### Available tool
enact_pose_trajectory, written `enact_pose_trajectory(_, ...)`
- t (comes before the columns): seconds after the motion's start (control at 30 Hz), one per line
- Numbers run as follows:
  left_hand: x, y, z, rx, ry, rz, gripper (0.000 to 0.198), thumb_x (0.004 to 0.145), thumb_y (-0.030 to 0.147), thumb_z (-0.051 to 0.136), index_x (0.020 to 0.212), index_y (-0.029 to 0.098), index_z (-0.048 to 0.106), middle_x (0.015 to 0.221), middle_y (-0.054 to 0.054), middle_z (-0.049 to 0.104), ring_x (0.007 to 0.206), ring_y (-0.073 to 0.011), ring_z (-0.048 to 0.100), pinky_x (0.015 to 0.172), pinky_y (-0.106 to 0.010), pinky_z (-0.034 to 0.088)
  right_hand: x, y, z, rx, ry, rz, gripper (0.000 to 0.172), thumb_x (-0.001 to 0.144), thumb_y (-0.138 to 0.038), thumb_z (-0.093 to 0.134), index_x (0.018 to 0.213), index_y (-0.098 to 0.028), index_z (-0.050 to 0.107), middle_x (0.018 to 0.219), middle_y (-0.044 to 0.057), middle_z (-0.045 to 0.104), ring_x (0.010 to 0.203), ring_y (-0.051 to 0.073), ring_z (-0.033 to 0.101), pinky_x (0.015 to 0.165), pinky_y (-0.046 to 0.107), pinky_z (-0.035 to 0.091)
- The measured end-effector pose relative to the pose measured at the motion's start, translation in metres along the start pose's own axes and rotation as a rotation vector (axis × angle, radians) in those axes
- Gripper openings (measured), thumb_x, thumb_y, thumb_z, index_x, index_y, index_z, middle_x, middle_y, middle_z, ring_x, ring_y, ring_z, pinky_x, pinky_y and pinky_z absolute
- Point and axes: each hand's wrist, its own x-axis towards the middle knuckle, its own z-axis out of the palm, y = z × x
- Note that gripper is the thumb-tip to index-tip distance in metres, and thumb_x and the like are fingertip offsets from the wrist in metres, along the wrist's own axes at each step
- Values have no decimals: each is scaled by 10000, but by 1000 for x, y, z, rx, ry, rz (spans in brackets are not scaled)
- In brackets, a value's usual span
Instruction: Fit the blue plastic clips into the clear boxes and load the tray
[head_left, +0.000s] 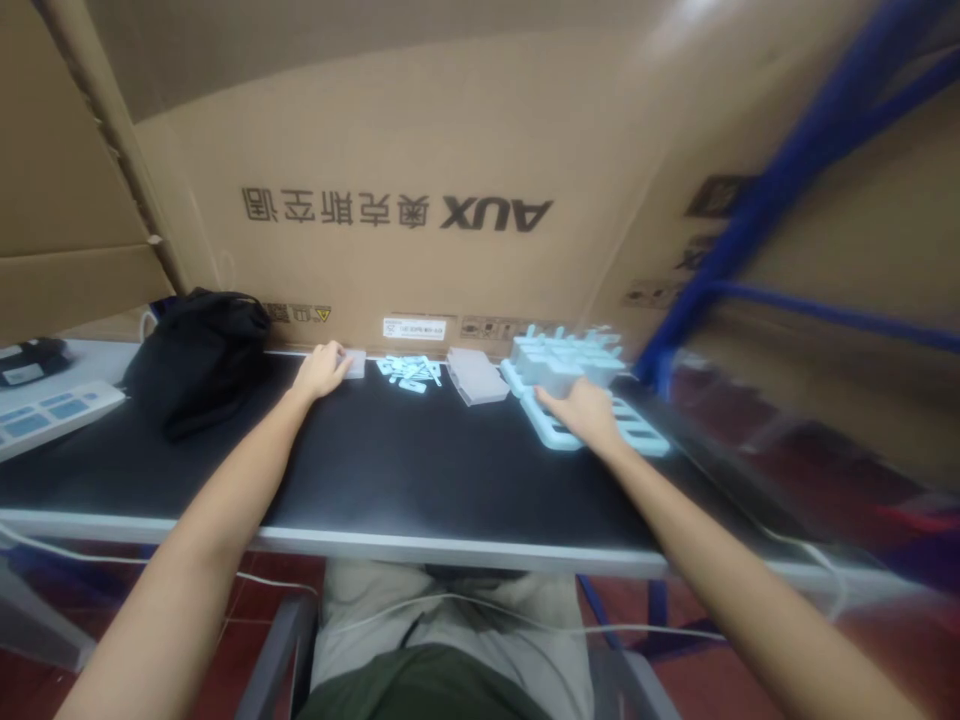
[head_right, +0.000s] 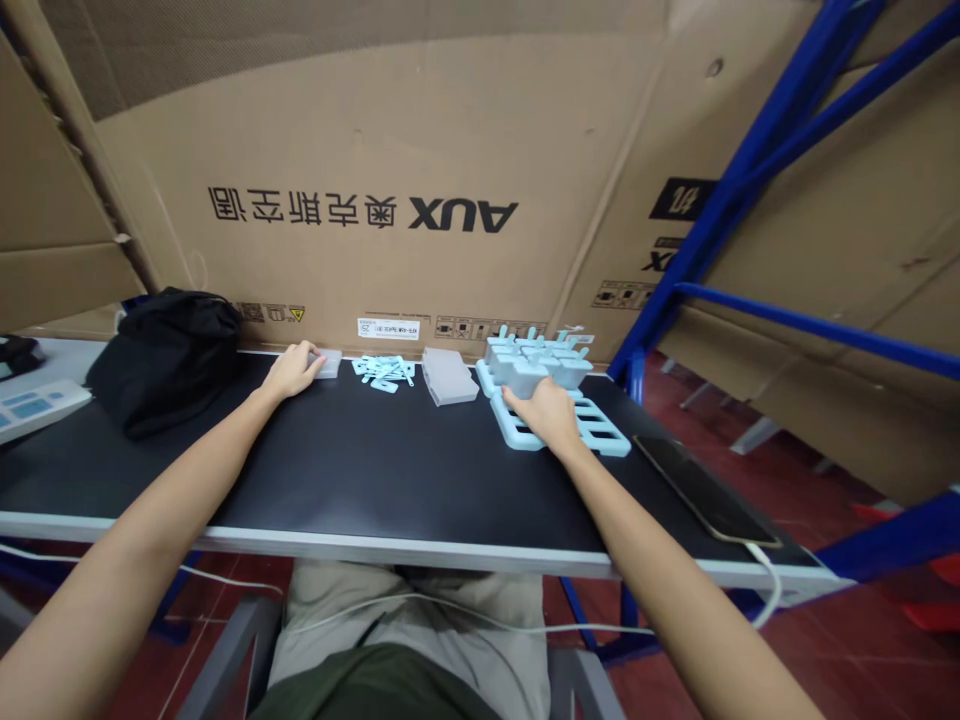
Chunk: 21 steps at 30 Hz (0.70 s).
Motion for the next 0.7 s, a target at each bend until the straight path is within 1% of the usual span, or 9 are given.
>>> enact_pose_trajectory(0.1, 1, 0, 0, 0, 4, 0, 401, 1049, 548, 399, 1188, 218, 579, 1243, -153, 678, 1237, -341, 594, 1060, -489, 475, 3, 7, 0, 148, 31, 80, 658, 900, -649, 657, 1165, -48, 686, 1026, 270, 769, 1044, 392, 748, 859, 396, 556)
enact_pose_trajectory(0.17, 1, 0, 0, -5, 9, 4, 403, 1049, 551, 397, 1186, 219, 579, 1239, -150, 678, 1231, -338, 598, 1060, -487, 474, 2, 9, -1, 219, 56, 98, 637, 877, -621, 698, 1186, -66, 660, 1031, 256, 769, 1039, 378, 748, 857, 384, 556)
enact_pose_trajectory(0.33, -1, 1, -1, -18, 3, 12, 404, 1045, 549, 396, 1174, 216, 584, 1254, -151, 682, 1237, -343, 591, 1071, -496, 466, -3, 5, -3, 247, 63, 91, 781, 836, -635, 726, 1303, -35, 546, 1073, 268, 751, 1057, 398, 730, 854, 408, 554)
enact_pose_trajectory(0.43, -2, 2, -2, -15, -1, 14, 406, 1044, 545, 395, 1179, 212, 585, 1258, -152, 684, 1239, -345, 586, 1077, -498, 465, -3, 4, -2, 300, 83, 91, 818, 824, -624, 720, 1330, -20, 500, 1060, 277, 744, 1063, 408, 723, 856, 421, 550)
enact_pose_trajectory(0.5, -3, 3, -2, -14, -2, 14, 406, 1043, 542, 396, 1186, 212, 584, 1254, -154, 683, 1237, -343, 584, 1081, -497, 464, -2, 5, -1, 355, 118, 90, 810, 801, -602, 729, 1321, -30, 486, 1020, 263, 745, 1025, 401, 727, 836, 421, 549)
enact_pose_trajectory(0.57, -3, 3, -2, -14, -1, 15, 410, 1044, 541, 392, 1193, 211, 583, 1252, -157, 680, 1230, -343, 585, 1080, -496, 467, -3, 4, 0, 399, 154, 75, 716, 778, -572, 732, 1248, -79, 510, 964, 224, 745, 969, 377, 730, 829, 419, 548)
enact_pose_trajectory(0.63, -3, 3, -3, -17, -2, 11, 408, 1044, 536, 390, 1193, 209, 584, 1247, -160, 679, 1224, -345, 589, 1079, -495, 470, -5, 3, 1, 431, 177, 42, 547, 767, -546, 712, 1110, -159, 534, 907, 169, 737, 907, 337, 725, 838, 415, 545)
enact_pose_trajectory(0.7, -4, 3, -3, -23, -2, -1, 409, 1042, 532, 394, 1193, 204, 587, 1243, -165, 677, 1227, -349, 590, 1080, -499, 470, -7, 0, 1, 449, 182, -5, 416, 761, -546, 682, 963, -227, 507, 860, 125, 721, 859, 302, 712, 838, 410, 541)
